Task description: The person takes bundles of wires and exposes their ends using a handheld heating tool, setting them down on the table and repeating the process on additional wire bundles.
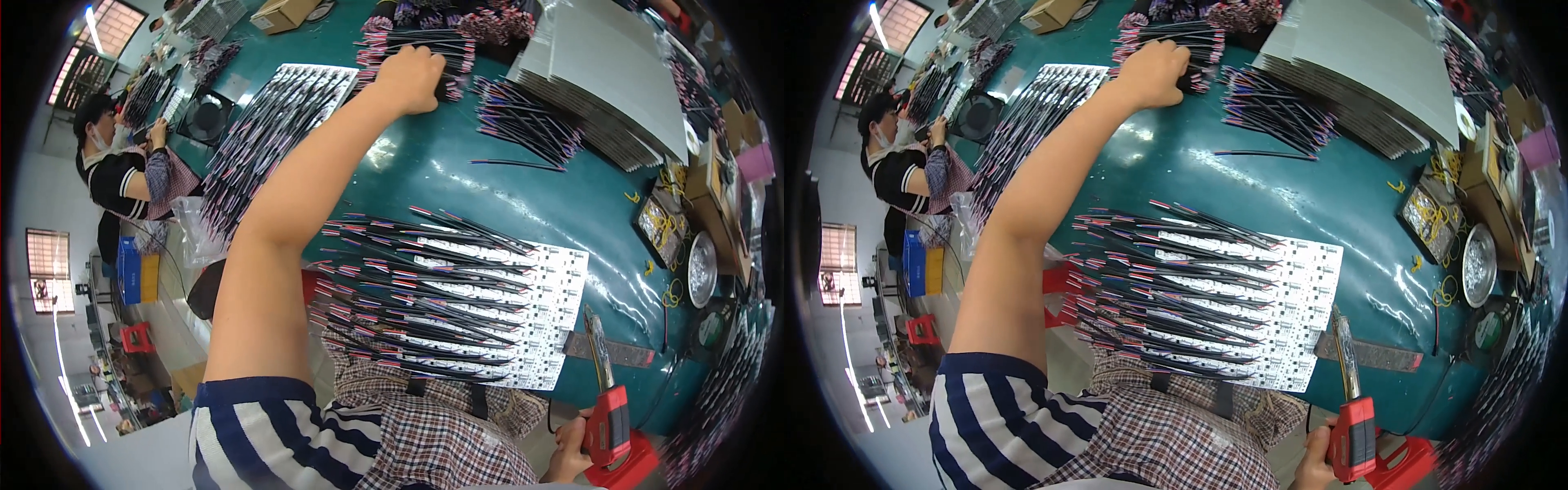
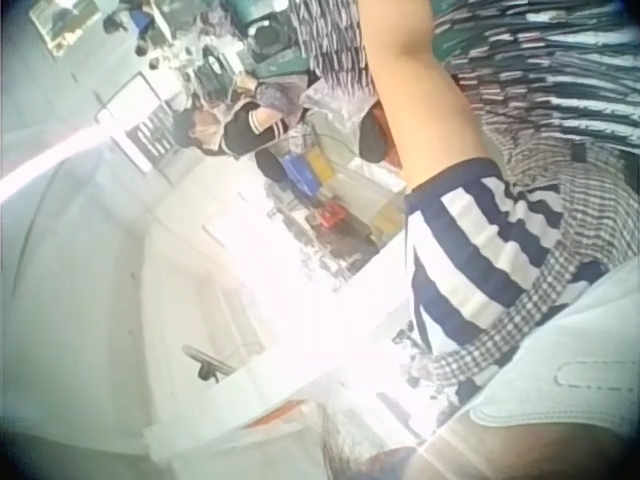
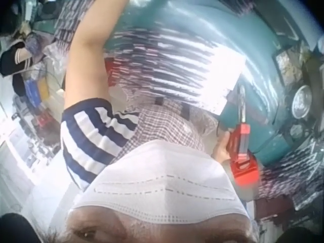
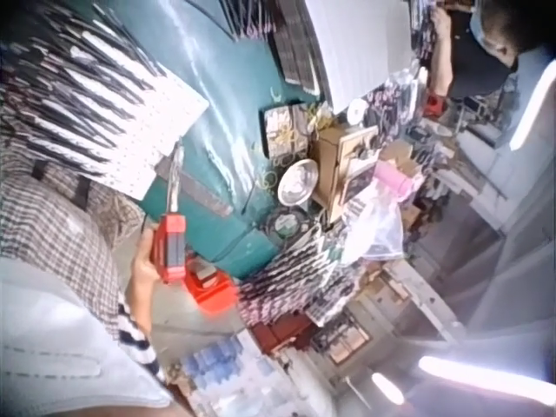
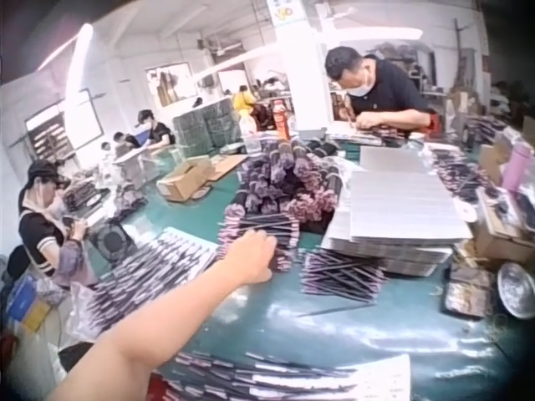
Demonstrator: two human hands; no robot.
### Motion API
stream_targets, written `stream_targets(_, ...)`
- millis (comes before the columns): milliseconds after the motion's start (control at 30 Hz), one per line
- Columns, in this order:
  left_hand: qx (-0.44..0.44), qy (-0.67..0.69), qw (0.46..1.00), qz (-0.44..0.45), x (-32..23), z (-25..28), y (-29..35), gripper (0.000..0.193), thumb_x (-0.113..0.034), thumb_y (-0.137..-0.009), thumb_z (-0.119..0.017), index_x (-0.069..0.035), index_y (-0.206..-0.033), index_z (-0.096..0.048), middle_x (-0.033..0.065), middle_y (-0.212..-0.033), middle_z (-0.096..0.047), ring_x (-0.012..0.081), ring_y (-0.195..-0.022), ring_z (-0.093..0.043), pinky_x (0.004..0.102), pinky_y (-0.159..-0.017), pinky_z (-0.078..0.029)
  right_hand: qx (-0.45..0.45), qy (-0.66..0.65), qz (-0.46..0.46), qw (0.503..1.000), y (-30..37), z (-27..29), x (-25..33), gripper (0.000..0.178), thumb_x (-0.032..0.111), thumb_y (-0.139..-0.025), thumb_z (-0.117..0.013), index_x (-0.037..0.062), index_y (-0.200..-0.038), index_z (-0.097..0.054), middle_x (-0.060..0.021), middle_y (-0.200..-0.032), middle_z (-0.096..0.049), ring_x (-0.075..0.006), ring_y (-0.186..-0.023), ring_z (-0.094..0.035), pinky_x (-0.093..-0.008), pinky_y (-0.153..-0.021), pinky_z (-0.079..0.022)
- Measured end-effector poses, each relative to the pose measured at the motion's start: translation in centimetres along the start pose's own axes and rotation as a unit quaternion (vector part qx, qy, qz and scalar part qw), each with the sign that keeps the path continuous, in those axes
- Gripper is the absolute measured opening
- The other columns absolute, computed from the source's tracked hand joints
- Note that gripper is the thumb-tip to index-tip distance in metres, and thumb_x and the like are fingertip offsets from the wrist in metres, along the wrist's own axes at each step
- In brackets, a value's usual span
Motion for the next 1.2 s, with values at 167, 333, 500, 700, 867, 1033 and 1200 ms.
stream_targets(167,0.091,-0.008,0.996,0.015,-0.7,0.6,-0.3,0.037,-0.017,-0.071,-0.072,-0.006,-0.104,-0.061,0.0142,-0.101,-0.062,0.0331,-0.104,-0.061,0.044,-0.086,-0.053,0.043,-0.002,0.019,0.999,-0.6,0.4,-0.9,0.017,0.005,-0.098,-0.057,-0.0049,-0.109,-0.048,-0.0007,-0.056,-0.042,-0.0076,-0.045,-0.037,-0.0239,-0.047,-0.035)
stream_targets(333,-0.044,0.009,0.998,-0.047,-0.2,0.2,1.5,0.036,-0.021,-0.076,-0.073,-0.004,-0.105,-0.059,0.013,-0.103,-0.062,0.0321,-0.1,-0.062,0.0438,-0.085,-0.053,0.047,-0.015,0.028,0.998,-0.3,0.3,-1.0,0.017,0.005,-0.099,-0.056,-0.0053,-0.11,-0.048,-0.0005,-0.056,-0.042,-0.0073,-0.045,-0.036,-0.0236,-0.047,-0.034)
stream_targets(500,-0.211,0.061,0.973,-0.077,-0.7,1.7,2.9,0.028,-0.016,-0.082,-0.072,-0.006,-0.104,-0.056,0.0137,-0.105,-0.06,0.034,-0.096,-0.061,0.0455,-0.079,-0.051,0.061,0.002,0.043,0.997,-0.4,-0.5,0.0,0.014,0.003,-0.099,-0.054,-0.0051,-0.11,-0.048,-0.0002,-0.055,-0.041,-0.0072,-0.045,-0.036,-0.0234,-0.047,-0.034)
stream_targets(700,-0.392,0.252,0.882,0.064,1.2,7.9,4.0,0.022,-0.022,-0.097,-0.061,-0.002,-0.1,-0.052,0.0123,-0.084,-0.065,0.0331,-0.079,-0.066,0.043,-0.07,-0.051,0.064,0.011,0.052,0.997,-0.8,-0.5,0.6,0.017,0.008,-0.099,-0.056,-0.004,-0.109,-0.05,0.0002,-0.055,-0.042,-0.0066,-0.045,-0.036,-0.0232,-0.047,-0.034)
stream_targets(867,-0.468,0.558,0.677,0.106,1.6,11.0,5.3,0.01,-0.011,-0.095,-0.061,-0.001,-0.092,-0.061,0.0137,-0.068,-0.06,0.0247,-0.059,-0.06,0.0342,-0.056,-0.046,0.036,0.036,0.025,0.998,-1.2,-0.9,1.7,0.018,0.011,-0.098,-0.058,-0.0036,-0.107,-0.051,-0.0003,-0.055,-0.044,-0.0061,-0.045,-0.037,-0.0232,-0.047,-0.033)
stream_targets(1033,-0.422,0.555,0.709,0.106,0.5,7.9,6.2,0.025,-0.021,-0.1,-0.061,0.002,-0.106,-0.055,0.0056,-0.075,-0.066,0.014,-0.069,-0.068,0.0275,-0.064,-0.053,0.06,0.023,0.04,0.997,-1.6,-1.0,2.0,0.019,0.011,-0.099,-0.057,-0.0035,-0.108,-0.05,-0.0004,-0.055,-0.044,-0.0062,-0.045,-0.038,-0.023,-0.047,-0.033)
stream_targets(1200,-0.394,0.596,0.692,0.104,-0.2,5.3,6.4,0.025,-0.022,-0.099,-0.063,0.002,-0.105,-0.058,0.0074,-0.079,-0.069,0.0144,-0.072,-0.069,0.0269,-0.067,-0.054,0.067,0.008,0.049,0.997,-1.9,-0.8,1.5,0.019,0.01,-0.098,-0.058,-0.0031,-0.109,-0.05,0.0003,-0.054,-0.043,-0.0062,-0.044,-0.037,-0.0231,-0.048,-0.033)
Point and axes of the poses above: each hand's wrist, its own y-axis away from the middle knuckle, its own z-axis out of the back of the hand, x = y × z, the point moved 6 cm from there along -y, towards the middle knuckle
